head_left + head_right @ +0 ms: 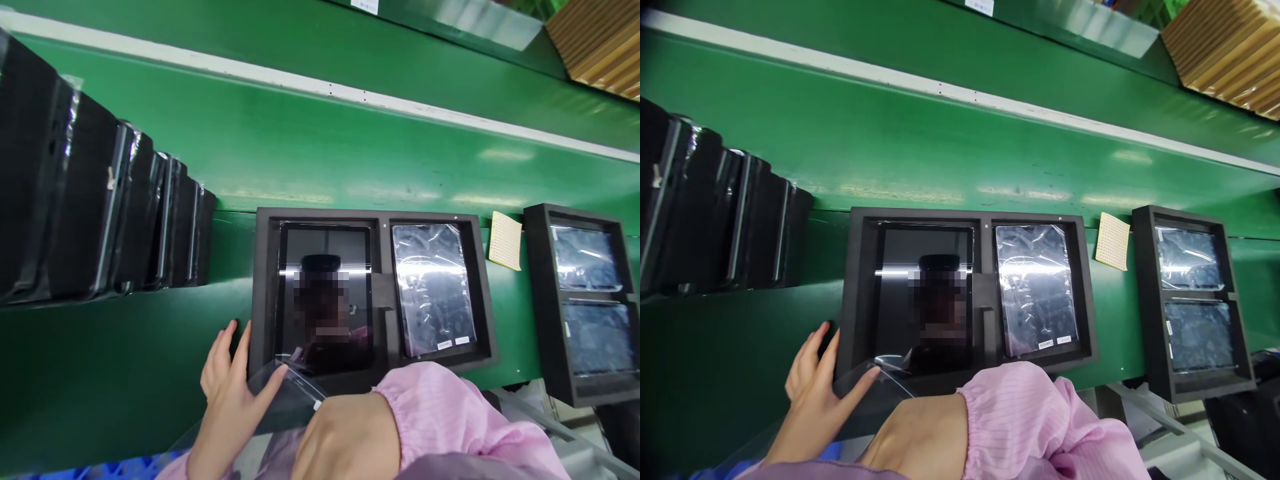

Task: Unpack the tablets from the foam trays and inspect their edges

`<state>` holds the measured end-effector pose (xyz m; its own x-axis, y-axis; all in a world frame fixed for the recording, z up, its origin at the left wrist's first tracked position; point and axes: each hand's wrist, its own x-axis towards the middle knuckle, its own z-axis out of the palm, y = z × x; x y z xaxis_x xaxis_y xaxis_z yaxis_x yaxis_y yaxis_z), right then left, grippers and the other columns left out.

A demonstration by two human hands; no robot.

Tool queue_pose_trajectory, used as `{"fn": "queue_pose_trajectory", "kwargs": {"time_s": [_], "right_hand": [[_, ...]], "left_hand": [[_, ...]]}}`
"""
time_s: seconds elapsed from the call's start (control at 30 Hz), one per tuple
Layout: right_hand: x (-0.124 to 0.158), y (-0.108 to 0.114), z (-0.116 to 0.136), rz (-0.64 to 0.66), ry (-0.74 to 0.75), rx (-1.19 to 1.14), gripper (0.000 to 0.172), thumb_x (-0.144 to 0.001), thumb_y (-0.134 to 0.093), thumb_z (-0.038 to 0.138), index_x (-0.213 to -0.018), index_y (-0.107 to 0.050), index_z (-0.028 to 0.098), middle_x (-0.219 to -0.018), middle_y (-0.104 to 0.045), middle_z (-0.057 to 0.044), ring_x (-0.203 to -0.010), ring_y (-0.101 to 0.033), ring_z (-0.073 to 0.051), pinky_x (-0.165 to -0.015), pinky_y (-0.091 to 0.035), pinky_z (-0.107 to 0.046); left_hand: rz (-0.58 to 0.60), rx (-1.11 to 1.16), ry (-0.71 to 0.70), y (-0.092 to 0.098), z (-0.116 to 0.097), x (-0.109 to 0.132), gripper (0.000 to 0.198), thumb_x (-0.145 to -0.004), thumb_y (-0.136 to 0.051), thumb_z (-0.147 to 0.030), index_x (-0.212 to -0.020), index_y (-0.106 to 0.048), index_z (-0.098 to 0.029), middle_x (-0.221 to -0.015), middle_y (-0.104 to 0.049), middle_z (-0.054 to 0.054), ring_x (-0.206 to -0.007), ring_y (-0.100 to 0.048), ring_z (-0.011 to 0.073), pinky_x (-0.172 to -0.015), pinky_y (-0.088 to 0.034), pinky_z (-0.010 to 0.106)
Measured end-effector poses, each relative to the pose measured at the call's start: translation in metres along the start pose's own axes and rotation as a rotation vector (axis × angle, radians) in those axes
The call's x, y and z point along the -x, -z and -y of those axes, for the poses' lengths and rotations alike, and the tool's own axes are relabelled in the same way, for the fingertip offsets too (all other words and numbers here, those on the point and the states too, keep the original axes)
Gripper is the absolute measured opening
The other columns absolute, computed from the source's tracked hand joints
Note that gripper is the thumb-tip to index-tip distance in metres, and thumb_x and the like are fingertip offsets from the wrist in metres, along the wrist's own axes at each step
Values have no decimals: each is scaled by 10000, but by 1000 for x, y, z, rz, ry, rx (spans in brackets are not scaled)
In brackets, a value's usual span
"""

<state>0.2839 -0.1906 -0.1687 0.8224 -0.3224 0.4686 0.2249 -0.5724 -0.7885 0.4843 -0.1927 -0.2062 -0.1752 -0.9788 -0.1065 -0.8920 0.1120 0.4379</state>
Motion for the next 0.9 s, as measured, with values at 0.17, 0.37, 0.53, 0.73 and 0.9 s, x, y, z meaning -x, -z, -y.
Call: {"fn": "queue_pose_trajectory", "kwargs": {"time_s": [0.17, 0.37, 0.53, 0.73, 0.9], "right_hand": [[-4, 5, 1, 104, -79, -47, 443, -858, -748, 233, -472, -531, 260, -748, -791, 57, -854, -753, -80, -729, -523, -98], [4, 10, 7, 117, -250, -176, 335, -900, -637, 164, -600, -515, 246, -950, -808, 21, -939, -749, -96, -804, -513, -94], [16, 32, 24, -281, -294, -275, 131, -926, -572, 313, -961, -639, 205, -941, -794, -64, -822, -758, -142, -709, -540, -154], [46, 67, 32, -657, -1053, 823, 383, -943, -462, 148, -1267, -659, 198, -840, -691, -80, -723, -621, -236, -678, -545, -388], [61, 64, 17, -510, -1199, 1001, 428, -962, -417, 171, -1331, -617, 86, -845, -622, -107, -775, -550, -260, -696, -517, -409]], "left_hand": [[-33, -14, 12, -1, -1, 0, 701, -949, -475, -441, -1571, -153, -397, -1540, -384, 156, -1403, -410, 412, -1062, -403, 626], [-39, -2, 43, 0, -11, -2, 713, -916, -530, -374, -1561, -229, -331, -1535, -388, 177, -1412, -396, 420, -1112, -343, 639], [-30, -2, 24, -1, -5, 0, 729, -943, -512, -396, -1565, -134, -386, -1543, -364, 167, -1418, -390, 410, -1104, -364, 640], [-43, 31, 33, -7, 6, 0, 641, -932, -489, -482, -1527, -259, -414, -1549, -367, 135, -1426, -385, 425, -1074, -409, 651], [-32, 8, 37, -8, 9, -3, 649, -935, -468, -506, -1532, -220, -452, -1597, -321, 119, -1432, -376, 448, -1065, -396, 688]]}}
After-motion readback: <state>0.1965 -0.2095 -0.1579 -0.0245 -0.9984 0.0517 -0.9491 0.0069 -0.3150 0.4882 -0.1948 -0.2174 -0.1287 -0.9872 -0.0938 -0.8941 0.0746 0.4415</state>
